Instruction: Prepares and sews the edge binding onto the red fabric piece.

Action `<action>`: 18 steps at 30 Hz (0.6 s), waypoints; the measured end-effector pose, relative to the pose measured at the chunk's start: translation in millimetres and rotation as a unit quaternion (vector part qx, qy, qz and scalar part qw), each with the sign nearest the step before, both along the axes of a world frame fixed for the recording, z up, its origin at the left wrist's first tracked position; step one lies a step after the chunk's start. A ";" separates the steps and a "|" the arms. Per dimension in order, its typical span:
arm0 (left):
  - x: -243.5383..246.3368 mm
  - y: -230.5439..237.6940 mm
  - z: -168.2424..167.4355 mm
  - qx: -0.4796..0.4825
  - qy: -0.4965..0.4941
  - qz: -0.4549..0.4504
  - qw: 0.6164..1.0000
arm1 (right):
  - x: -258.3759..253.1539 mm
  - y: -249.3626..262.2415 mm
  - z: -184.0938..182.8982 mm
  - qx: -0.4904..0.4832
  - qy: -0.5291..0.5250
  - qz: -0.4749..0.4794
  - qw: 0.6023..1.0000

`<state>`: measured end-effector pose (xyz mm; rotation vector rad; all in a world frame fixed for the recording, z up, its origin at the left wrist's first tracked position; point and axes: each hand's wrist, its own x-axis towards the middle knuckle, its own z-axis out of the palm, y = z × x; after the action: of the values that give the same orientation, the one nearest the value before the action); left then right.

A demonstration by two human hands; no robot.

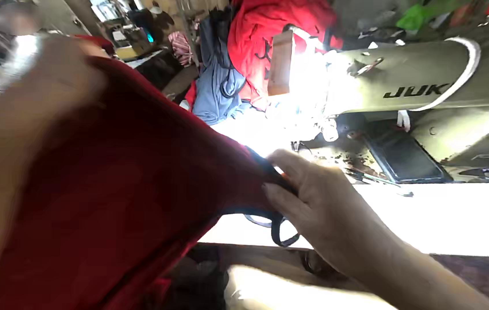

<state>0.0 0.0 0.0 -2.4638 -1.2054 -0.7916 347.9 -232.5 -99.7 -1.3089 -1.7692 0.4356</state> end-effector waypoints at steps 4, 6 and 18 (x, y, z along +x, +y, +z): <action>136.8 -3.1 -80.2 -0.281 0.139 0.029 0.949 | 53.4 -16.6 -89.7 -0.219 -0.084 -0.069 0.970; 149.3 -13.8 -144.1 -0.309 0.166 0.036 0.936 | 73.1 -23.5 -109.8 -0.257 -0.017 -0.128 0.958; 142.1 -53.0 -204.3 -0.262 -0.046 0.076 0.961 | 56.2 6.3 -129.9 -0.078 -0.073 -0.185 0.977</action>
<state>142.1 -53.0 -204.3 -2.7041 -1.8114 -0.6078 404.1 -226.2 -229.6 -1.7791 -1.5813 0.2766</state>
